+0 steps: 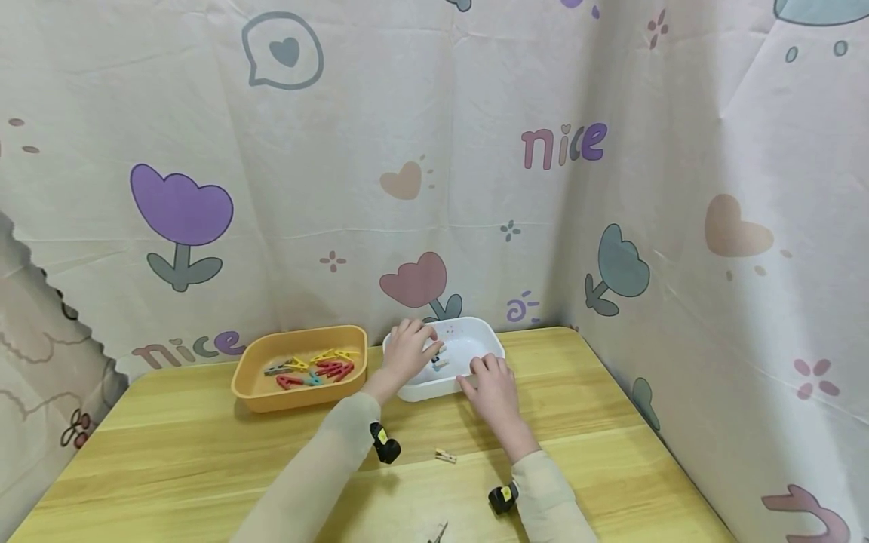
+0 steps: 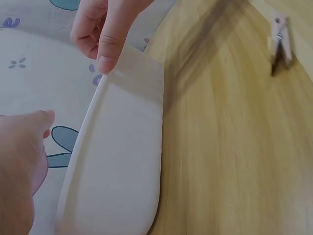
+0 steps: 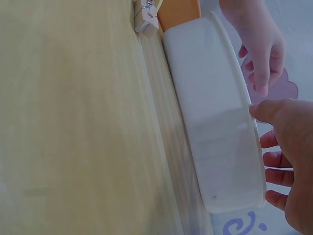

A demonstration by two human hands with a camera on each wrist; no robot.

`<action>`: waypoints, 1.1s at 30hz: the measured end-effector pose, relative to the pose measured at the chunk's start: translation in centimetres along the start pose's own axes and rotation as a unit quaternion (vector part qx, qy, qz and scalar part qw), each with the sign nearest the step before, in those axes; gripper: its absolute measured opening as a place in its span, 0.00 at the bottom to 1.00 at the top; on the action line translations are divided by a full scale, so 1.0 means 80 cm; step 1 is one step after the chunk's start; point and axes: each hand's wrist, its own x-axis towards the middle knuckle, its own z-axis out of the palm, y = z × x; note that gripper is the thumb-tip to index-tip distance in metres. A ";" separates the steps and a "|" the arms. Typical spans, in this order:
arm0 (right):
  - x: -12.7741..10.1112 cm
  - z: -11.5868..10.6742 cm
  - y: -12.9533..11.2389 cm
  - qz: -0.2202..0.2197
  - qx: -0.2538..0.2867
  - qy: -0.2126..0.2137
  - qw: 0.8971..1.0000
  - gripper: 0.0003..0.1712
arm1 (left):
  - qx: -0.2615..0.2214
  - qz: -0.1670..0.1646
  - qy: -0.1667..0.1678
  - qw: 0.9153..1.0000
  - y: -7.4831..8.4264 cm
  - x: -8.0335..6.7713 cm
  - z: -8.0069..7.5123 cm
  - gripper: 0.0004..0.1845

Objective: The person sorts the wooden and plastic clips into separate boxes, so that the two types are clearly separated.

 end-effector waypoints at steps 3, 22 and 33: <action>0.000 0.000 0.001 -0.003 -0.001 0.003 1.000 0.17 | -0.001 0.011 0.008 1.000 -0.003 -0.008 -0.004 0.11; -0.001 -0.001 0.000 0.017 -0.002 -0.023 1.000 0.16 | 0.042 0.123 0.050 0.990 -0.025 -0.053 -0.016 0.08; -0.001 0.000 0.000 0.019 -0.001 -0.020 1.000 0.16 | 0.079 0.188 0.032 0.978 -0.025 -0.082 -0.023 0.10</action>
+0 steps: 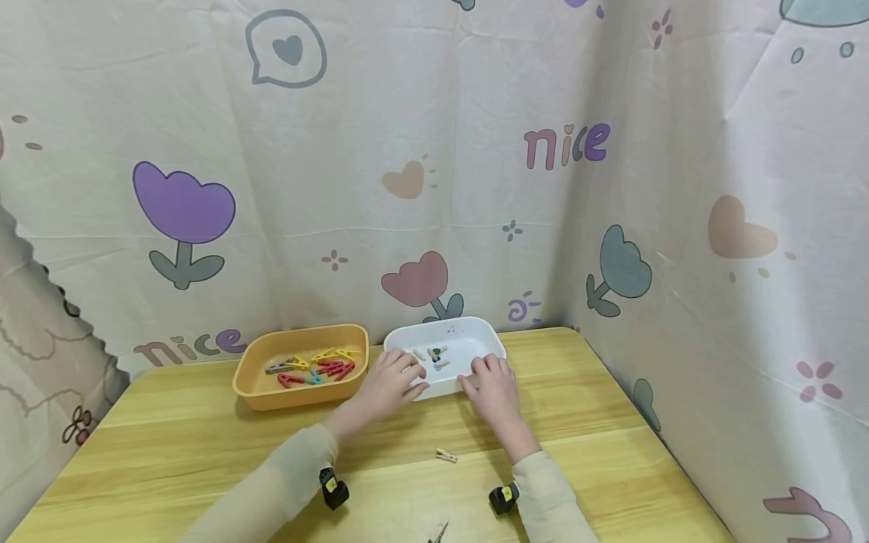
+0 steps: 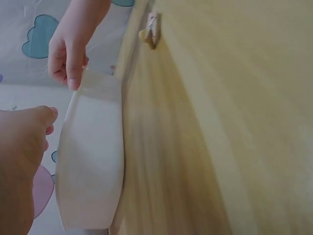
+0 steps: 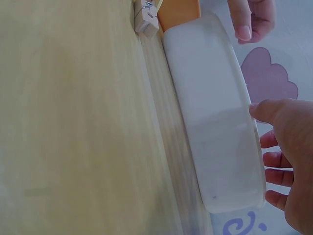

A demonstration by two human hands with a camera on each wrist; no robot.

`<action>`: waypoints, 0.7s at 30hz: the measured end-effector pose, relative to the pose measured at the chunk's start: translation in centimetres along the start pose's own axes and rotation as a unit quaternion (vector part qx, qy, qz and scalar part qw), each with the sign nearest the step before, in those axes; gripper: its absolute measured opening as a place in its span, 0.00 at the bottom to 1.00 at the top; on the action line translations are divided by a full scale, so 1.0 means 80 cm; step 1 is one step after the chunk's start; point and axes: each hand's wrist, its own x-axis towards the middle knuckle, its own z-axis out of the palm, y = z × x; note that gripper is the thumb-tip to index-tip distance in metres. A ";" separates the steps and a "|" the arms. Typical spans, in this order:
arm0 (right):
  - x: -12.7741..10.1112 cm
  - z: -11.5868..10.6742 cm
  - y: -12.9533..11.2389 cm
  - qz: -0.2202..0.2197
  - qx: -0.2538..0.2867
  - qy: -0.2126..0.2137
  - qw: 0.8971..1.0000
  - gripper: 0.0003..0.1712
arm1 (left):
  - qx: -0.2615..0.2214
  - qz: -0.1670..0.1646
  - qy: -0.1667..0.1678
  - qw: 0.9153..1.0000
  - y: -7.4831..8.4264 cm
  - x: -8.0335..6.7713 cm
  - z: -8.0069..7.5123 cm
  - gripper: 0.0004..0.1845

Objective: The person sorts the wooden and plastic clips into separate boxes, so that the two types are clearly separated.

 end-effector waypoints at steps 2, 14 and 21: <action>0.000 0.000 0.000 0.001 0.000 0.000 1.000 0.16 | -0.005 0.015 0.004 1.000 0.001 -0.004 0.000 0.09; 0.000 0.000 0.000 -0.001 0.005 0.002 1.000 0.16 | 0.007 0.129 -0.015 0.992 0.013 -0.021 -0.002 0.10; 0.001 -0.001 -0.001 0.005 0.002 -0.006 1.000 0.16 | 0.005 0.179 -0.018 0.984 0.023 -0.031 0.003 0.10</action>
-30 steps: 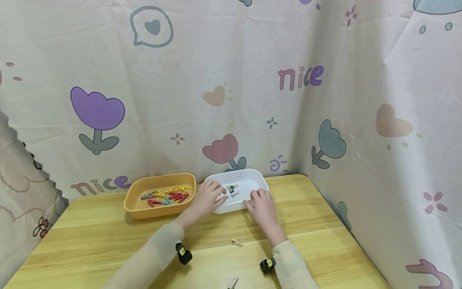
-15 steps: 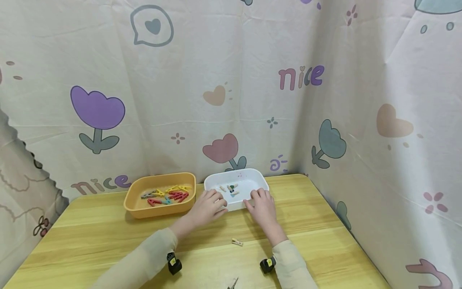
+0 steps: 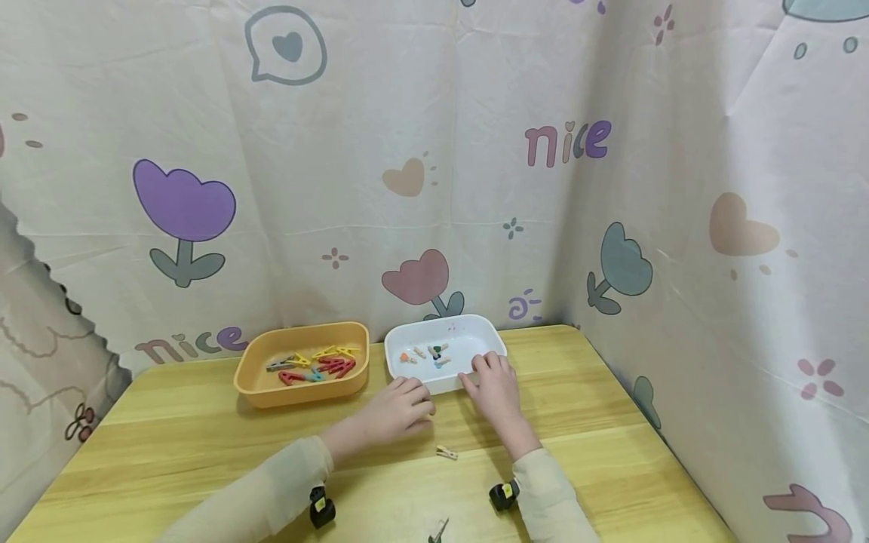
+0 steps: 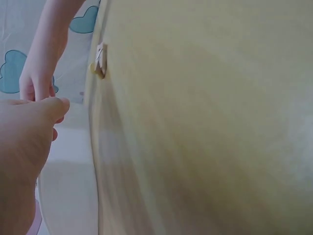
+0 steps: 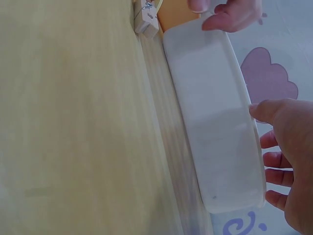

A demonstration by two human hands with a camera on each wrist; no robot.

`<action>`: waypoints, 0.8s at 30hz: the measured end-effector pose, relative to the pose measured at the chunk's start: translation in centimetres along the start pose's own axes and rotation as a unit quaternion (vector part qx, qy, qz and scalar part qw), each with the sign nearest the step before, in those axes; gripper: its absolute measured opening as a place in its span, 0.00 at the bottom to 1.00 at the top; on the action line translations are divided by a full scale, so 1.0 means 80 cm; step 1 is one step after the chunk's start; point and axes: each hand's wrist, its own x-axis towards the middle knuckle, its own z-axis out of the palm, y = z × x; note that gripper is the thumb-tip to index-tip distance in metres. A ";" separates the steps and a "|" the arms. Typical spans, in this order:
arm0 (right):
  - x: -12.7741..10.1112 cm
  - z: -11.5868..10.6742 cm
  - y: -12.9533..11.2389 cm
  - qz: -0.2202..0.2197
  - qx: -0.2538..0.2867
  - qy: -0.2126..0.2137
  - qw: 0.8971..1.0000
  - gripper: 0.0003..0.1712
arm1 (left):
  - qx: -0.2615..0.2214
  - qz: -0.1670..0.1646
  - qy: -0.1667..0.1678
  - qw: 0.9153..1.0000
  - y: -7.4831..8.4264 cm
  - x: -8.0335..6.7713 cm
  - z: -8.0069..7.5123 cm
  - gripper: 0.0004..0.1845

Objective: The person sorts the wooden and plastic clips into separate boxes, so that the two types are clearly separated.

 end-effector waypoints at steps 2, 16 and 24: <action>0.000 0.000 0.000 0.000 0.000 -0.002 1.000 0.16 | 0.002 0.009 -0.005 1.000 0.004 0.000 0.001 0.10; -0.001 0.002 0.001 -0.007 0.000 0.005 1.000 0.16 | 0.012 0.079 -0.010 0.997 0.026 -0.001 0.001 0.10; -0.002 0.002 0.001 -0.010 0.002 0.010 1.000 0.16 | 0.010 0.099 -0.006 0.995 0.031 -0.004 0.006 0.09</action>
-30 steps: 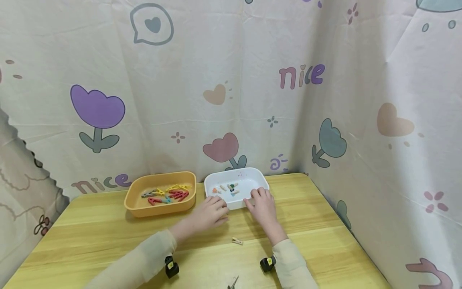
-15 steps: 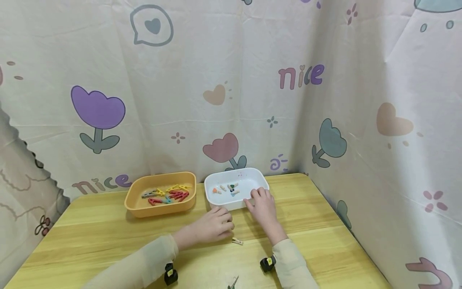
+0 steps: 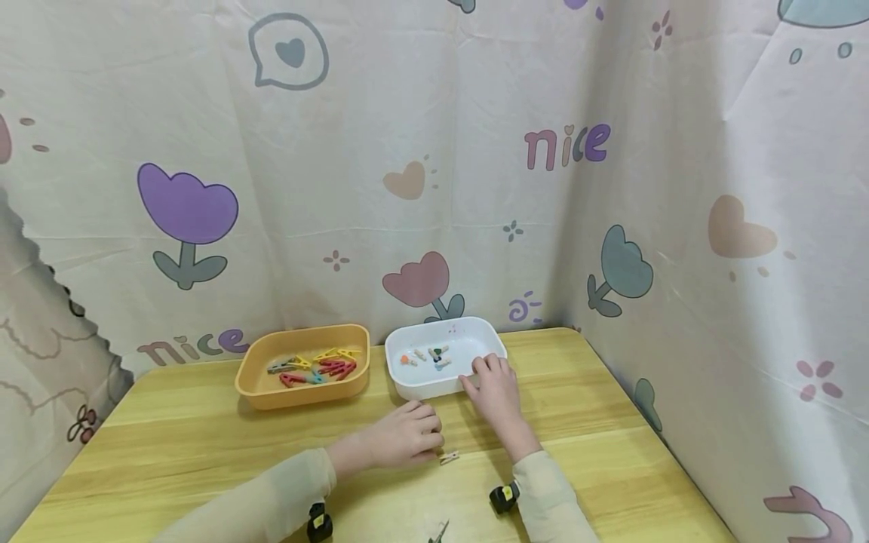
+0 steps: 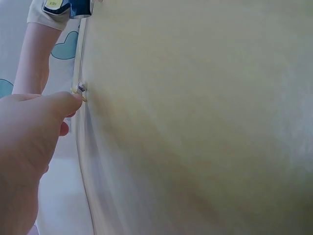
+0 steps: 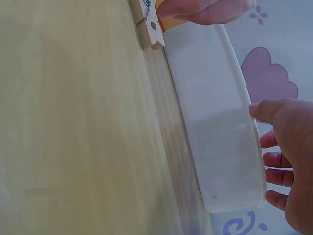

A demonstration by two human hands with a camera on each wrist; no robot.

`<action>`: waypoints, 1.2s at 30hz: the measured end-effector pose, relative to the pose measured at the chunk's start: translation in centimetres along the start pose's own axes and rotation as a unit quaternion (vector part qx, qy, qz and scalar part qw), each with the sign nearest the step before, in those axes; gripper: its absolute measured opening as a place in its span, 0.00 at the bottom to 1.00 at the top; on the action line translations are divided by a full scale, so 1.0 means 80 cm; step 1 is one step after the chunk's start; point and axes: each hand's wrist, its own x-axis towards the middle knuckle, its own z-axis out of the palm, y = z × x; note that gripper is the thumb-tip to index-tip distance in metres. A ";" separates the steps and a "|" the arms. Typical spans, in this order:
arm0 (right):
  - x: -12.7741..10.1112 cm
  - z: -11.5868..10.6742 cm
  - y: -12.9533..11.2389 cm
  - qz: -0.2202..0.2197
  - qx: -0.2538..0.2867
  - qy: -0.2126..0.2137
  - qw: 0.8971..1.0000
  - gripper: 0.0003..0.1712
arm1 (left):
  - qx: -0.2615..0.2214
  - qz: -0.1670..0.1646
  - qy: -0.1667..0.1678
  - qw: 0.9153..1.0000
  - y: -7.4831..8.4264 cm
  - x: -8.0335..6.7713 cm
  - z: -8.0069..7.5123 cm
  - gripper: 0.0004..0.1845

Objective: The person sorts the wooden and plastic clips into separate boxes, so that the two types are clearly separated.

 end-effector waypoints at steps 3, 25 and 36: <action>0.000 -0.001 0.000 0.000 -0.001 0.001 1.000 0.16 | -0.007 0.003 -0.012 1.000 0.002 0.001 -0.002 0.08; -0.002 -0.002 -0.003 0.006 0.001 -0.003 1.000 0.17 | 0.014 -0.001 -0.022 1.000 0.015 0.011 0.000 0.14; -0.002 -0.003 -0.003 0.004 0.000 -0.001 1.000 0.16 | 0.001 -0.006 -0.021 1.000 0.013 0.005 -0.002 0.09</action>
